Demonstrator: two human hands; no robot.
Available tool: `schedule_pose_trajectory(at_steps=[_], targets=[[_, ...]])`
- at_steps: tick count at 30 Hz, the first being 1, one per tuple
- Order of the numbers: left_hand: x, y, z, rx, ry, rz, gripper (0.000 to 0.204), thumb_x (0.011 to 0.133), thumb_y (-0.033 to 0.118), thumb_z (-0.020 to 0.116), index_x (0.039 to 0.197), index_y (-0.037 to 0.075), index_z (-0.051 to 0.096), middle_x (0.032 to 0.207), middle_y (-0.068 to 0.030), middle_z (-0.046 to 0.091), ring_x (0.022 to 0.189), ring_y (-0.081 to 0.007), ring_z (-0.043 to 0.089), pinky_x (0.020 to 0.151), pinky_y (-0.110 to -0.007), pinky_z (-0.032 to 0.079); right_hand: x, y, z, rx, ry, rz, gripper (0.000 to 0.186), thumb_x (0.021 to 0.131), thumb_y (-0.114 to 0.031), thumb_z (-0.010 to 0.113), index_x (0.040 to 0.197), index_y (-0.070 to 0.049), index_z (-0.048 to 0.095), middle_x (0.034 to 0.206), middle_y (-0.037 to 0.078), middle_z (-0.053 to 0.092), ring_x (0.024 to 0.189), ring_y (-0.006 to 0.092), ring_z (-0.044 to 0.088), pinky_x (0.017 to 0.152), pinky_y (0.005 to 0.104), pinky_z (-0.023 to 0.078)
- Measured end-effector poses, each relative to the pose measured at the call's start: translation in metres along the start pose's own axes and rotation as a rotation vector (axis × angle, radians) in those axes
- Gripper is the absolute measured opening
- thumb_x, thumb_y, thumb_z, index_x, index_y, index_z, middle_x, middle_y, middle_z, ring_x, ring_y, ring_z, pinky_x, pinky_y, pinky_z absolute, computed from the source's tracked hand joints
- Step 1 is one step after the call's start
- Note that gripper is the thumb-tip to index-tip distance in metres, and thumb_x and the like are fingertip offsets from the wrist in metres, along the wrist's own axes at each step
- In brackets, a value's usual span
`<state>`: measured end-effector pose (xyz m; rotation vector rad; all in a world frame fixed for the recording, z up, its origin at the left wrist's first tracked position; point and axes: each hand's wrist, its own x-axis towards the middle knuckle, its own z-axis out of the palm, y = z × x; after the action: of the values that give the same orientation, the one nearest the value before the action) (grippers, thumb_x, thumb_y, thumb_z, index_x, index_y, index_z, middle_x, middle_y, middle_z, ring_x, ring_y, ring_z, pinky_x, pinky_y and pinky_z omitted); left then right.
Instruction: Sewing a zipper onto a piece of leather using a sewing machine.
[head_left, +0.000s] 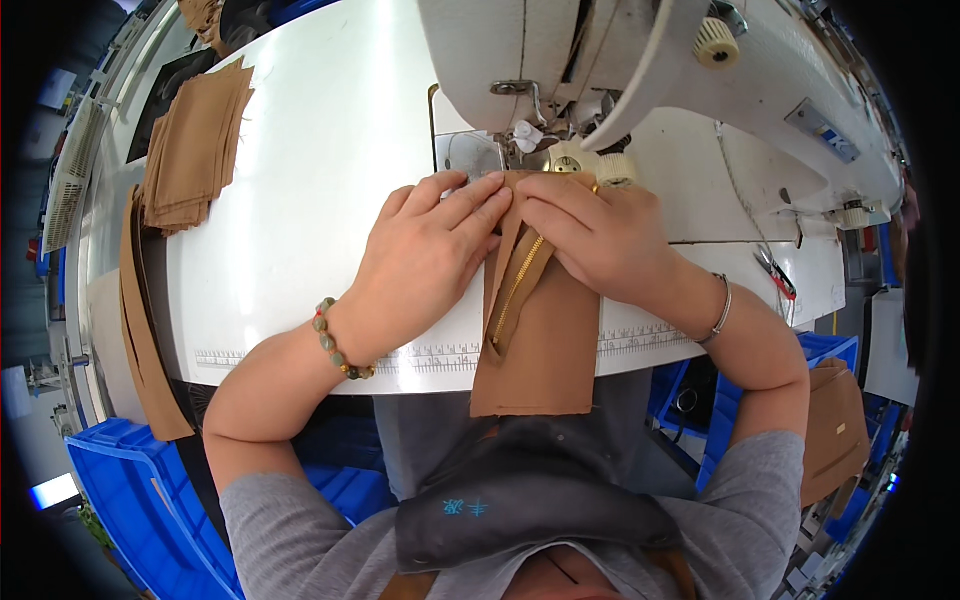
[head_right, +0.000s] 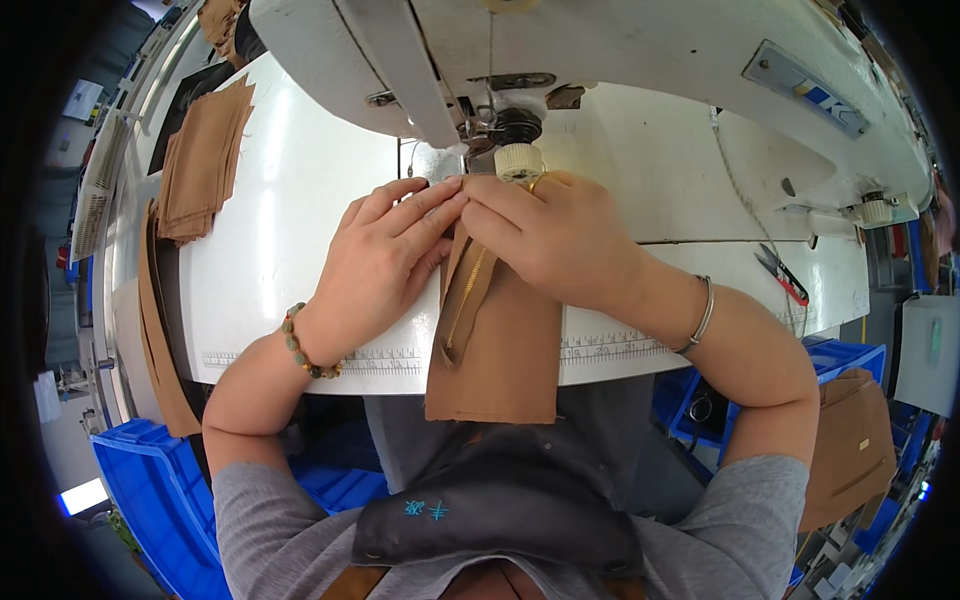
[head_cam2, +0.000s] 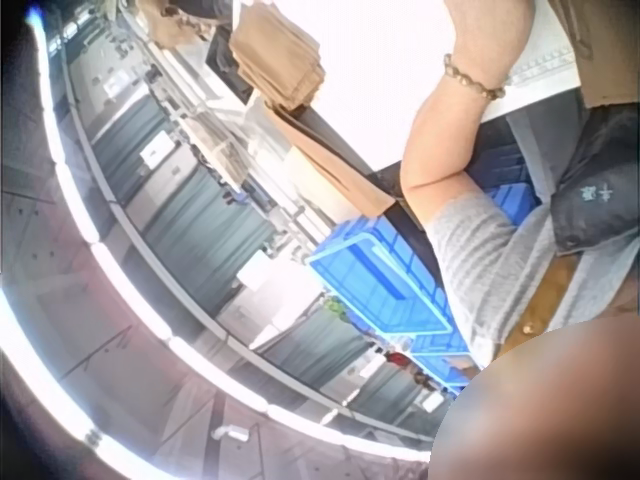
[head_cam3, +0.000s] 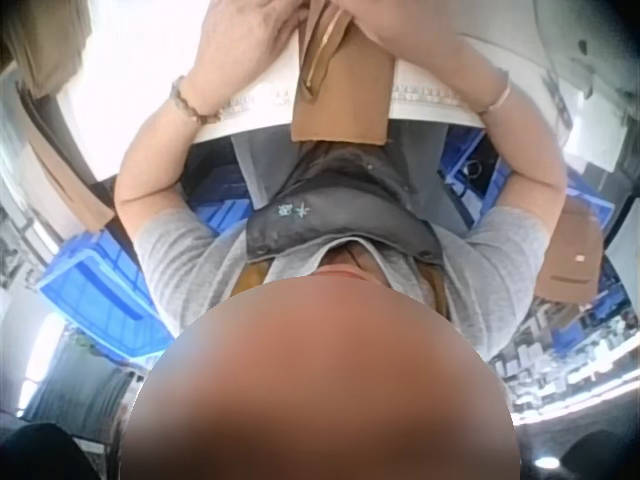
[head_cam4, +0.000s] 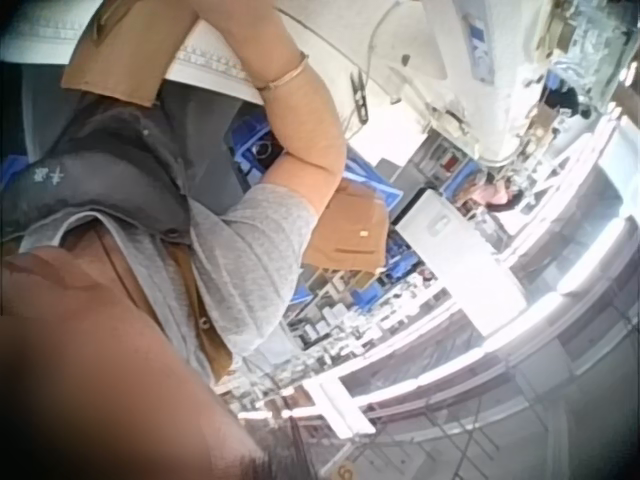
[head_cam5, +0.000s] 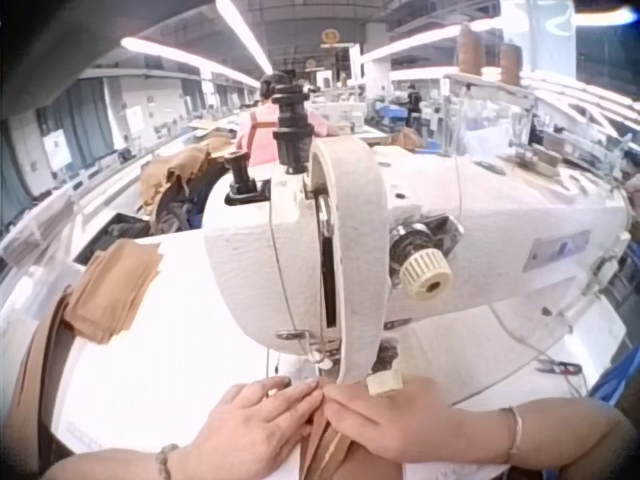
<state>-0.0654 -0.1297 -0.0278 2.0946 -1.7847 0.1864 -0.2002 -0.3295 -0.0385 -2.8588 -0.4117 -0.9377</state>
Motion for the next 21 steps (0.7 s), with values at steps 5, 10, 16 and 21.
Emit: schedule_pose_trajectory(at_steps=[5,10,16,21], targets=[[0.001,0.000,-0.001,0.007,-0.033,-0.010,0.052,0.090,0.014,0.076,0.140,0.006,0.065,0.144,-0.0047,0.066,0.127,-0.0295,0.061,0.105,-0.042,0.049,0.003,0.008,0.006,-0.053,0.024,-0.050,0.017,0.081,-0.014,0.068,0.097,-0.007,0.072,0.117,0.002,0.072,0.069,0.0166,0.065,0.062,0.0313,0.053],[0.002,0.002,-0.002,0.038,-0.036,-0.023,0.051,0.093,0.020,0.075,0.141,0.006,0.064,0.143,-0.0044,0.067,0.127,-0.0294,0.061,0.106,-0.042,0.048,0.001,0.017,0.003,-0.044,-0.033,-0.105,0.017,0.083,-0.013,0.067,0.097,-0.006,0.072,0.119,0.002,0.073,0.072,0.0183,0.066,0.061,0.0316,0.054],[0.001,0.004,-0.004,0.112,-0.069,0.006,0.054,0.096,0.034,0.072,0.141,0.006,0.064,0.145,-0.0056,0.065,0.129,-0.0315,0.059,0.108,-0.044,0.045,0.002,0.017,0.000,-0.026,-0.092,-0.072,0.019,0.084,-0.014,0.066,0.100,-0.005,0.072,0.113,0.003,0.073,0.074,0.0222,0.068,0.064,0.0354,0.057],[0.009,0.004,-0.001,0.135,-0.053,-0.009,0.057,0.095,0.041,0.072,0.139,0.005,0.065,0.145,-0.0068,0.064,0.130,-0.0323,0.057,0.109,-0.045,0.043,-0.001,0.023,-0.003,-0.091,-0.249,-0.026,0.029,0.086,-0.007,0.067,0.114,-0.010,0.073,0.127,0.001,0.074,0.113,0.0180,0.073,0.073,0.0320,0.060]])
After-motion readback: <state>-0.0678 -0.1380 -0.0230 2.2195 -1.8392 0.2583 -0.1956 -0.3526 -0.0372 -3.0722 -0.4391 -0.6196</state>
